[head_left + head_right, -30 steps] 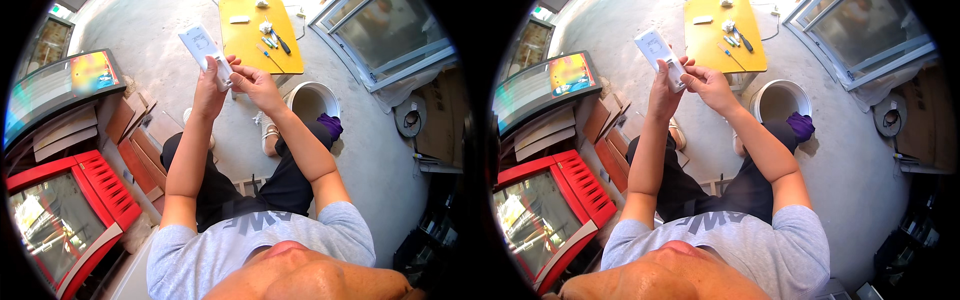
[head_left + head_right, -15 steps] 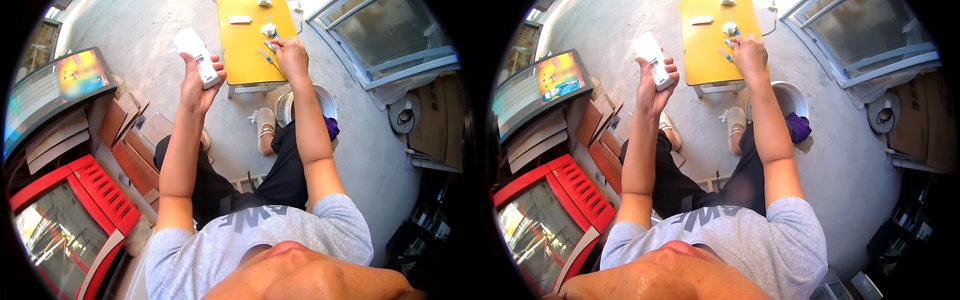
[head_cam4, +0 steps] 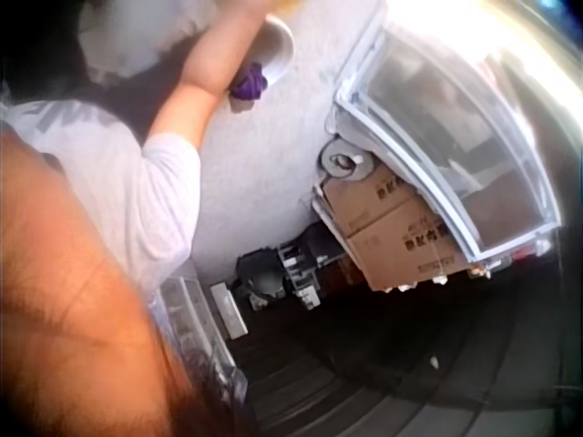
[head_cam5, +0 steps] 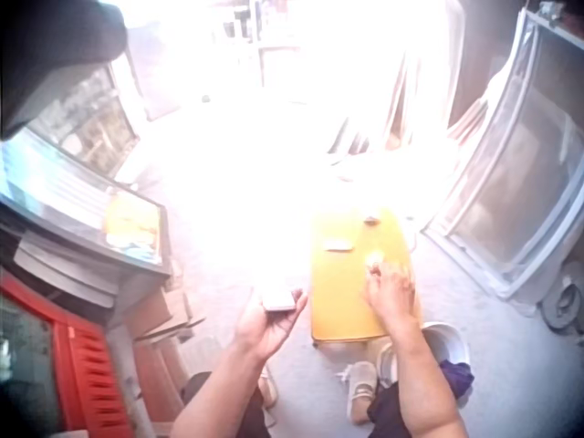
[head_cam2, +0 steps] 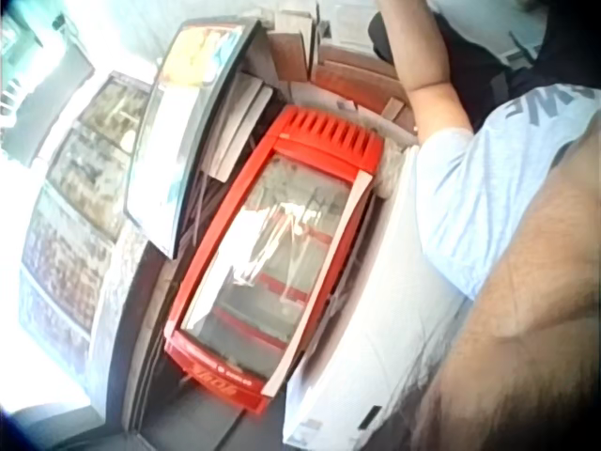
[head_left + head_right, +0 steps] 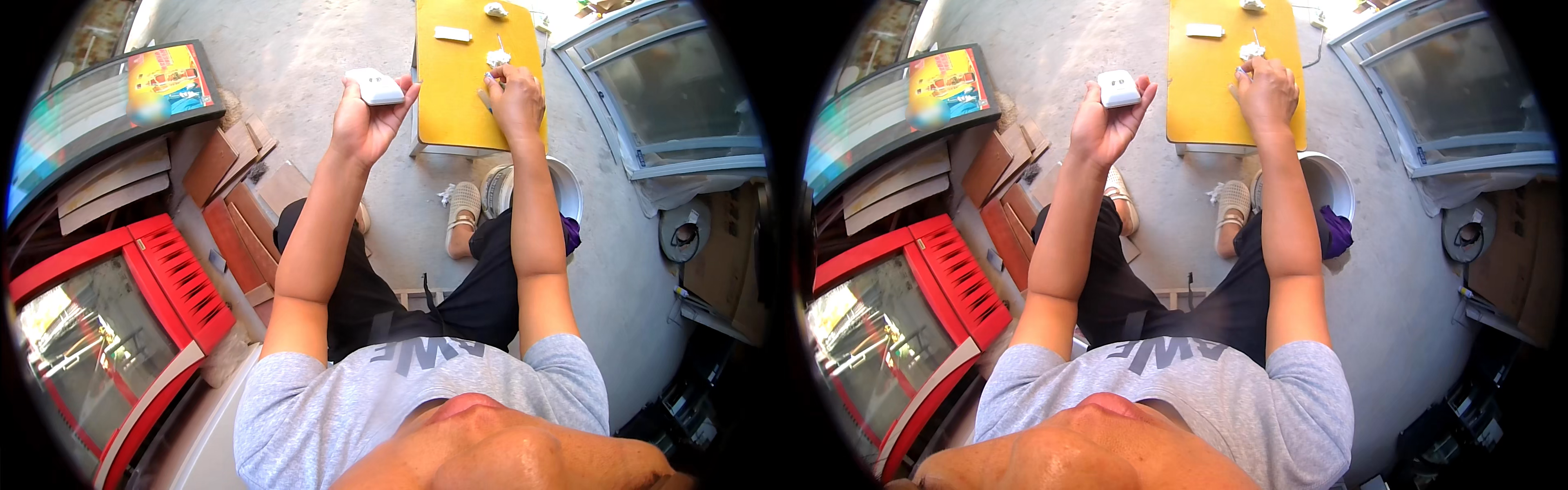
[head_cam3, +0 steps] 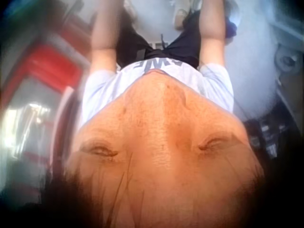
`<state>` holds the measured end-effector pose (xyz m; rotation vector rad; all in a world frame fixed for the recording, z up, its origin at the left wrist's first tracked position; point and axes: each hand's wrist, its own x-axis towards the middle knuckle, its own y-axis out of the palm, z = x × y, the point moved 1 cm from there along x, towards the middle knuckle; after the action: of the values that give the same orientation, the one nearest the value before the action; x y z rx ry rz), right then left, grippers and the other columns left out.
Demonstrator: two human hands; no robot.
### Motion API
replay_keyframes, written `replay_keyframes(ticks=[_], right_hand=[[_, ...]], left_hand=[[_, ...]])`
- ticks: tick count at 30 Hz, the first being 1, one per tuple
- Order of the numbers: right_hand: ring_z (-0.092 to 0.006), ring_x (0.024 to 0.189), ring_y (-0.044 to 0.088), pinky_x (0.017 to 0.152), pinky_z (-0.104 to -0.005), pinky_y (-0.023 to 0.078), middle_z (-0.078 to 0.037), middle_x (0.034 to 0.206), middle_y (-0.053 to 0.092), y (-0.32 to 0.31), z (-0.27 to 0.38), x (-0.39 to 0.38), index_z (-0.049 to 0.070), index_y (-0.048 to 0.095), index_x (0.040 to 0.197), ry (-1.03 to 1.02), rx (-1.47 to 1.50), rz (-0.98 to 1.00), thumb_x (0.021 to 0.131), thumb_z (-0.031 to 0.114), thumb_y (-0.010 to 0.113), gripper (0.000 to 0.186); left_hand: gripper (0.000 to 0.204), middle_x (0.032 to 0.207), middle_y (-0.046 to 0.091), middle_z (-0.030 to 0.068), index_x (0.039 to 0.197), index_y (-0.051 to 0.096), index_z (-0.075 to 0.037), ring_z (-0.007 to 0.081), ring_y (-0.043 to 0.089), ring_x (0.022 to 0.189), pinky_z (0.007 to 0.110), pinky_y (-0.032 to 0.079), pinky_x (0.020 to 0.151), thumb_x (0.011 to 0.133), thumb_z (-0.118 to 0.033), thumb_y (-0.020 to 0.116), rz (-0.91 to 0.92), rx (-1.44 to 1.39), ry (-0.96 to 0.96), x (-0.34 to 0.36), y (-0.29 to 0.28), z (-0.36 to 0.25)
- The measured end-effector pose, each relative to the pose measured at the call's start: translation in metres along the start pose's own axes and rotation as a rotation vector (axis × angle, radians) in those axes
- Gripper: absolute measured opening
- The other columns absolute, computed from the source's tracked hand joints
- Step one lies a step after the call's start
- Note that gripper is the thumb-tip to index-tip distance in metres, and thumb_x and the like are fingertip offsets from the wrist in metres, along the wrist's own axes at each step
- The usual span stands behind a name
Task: The person disassembles a remote control by hand, inspects the internal circuit board, and replaces the batteries into the rear compartment.
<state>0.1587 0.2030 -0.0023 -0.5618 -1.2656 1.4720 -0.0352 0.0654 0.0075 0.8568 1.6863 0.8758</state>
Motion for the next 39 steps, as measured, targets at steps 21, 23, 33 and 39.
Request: replay_keyframes(ticks=[21, 23, 33, 39], right_hand=[[-0.0191, 0.084, 0.063, 0.073, -0.0303, 0.053, -0.008, 0.109, 0.07, -0.019, 0.096, -0.05, 0.012, 0.07, 0.117, -0.3, 0.967, 0.085, 0.079, 0.013, 0.077, 0.039], [-0.0158, 0.083, 0.062, 0.07, -0.0274, 0.051, -0.008, 0.11, 0.069, -0.015, 0.093, -0.049, 0.01, 0.07, 0.118, -0.367, 0.965, 0.027, 0.083, 0.009, 0.073, 0.035], [-0.0133, 0.074, 0.058, 0.065, -0.0256, 0.048, -0.006, 0.094, 0.066, -0.03, 0.099, -0.054, 0.005, 0.072, 0.103, -0.344, 0.917, -0.101, 0.083, 0.003, 0.072, 0.021], [-0.0172, 0.078, 0.062, 0.066, -0.0285, 0.051, -0.008, 0.097, 0.067, -0.032, 0.097, -0.052, 0.008, 0.072, 0.107, -0.313, 0.948, -0.063, 0.078, 0.005, 0.075, 0.029]], left_hand=[[0.049, 0.095, 0.059, 0.0103, 0.104, 0.053, 0.0, 0.0192, 0.063, 0.091, 0.03, 0.058, 0.079, 0.092, -0.047, 0.061, 0.13, 0.073, -0.003, 0.001, 0.003, 0.018], [0.048, 0.095, 0.059, 0.0094, 0.101, 0.055, 0.0, 0.0169, 0.062, 0.089, 0.028, 0.058, 0.076, 0.092, -0.047, 0.062, 0.138, 0.059, -0.009, 0.001, 0.003, 0.018], [0.055, 0.097, 0.06, 0.0107, 0.102, 0.054, 0.001, 0.0184, 0.063, 0.095, 0.032, 0.058, 0.088, 0.09, -0.052, 0.061, 0.257, 0.165, -0.029, -0.011, 0.009, 0.021], [0.057, 0.102, 0.06, 0.0122, 0.109, 0.052, 0.002, 0.0187, 0.063, 0.097, 0.033, 0.057, 0.091, 0.095, -0.053, 0.055, 0.223, 0.169, 0.027, -0.014, 0.011, 0.021]])
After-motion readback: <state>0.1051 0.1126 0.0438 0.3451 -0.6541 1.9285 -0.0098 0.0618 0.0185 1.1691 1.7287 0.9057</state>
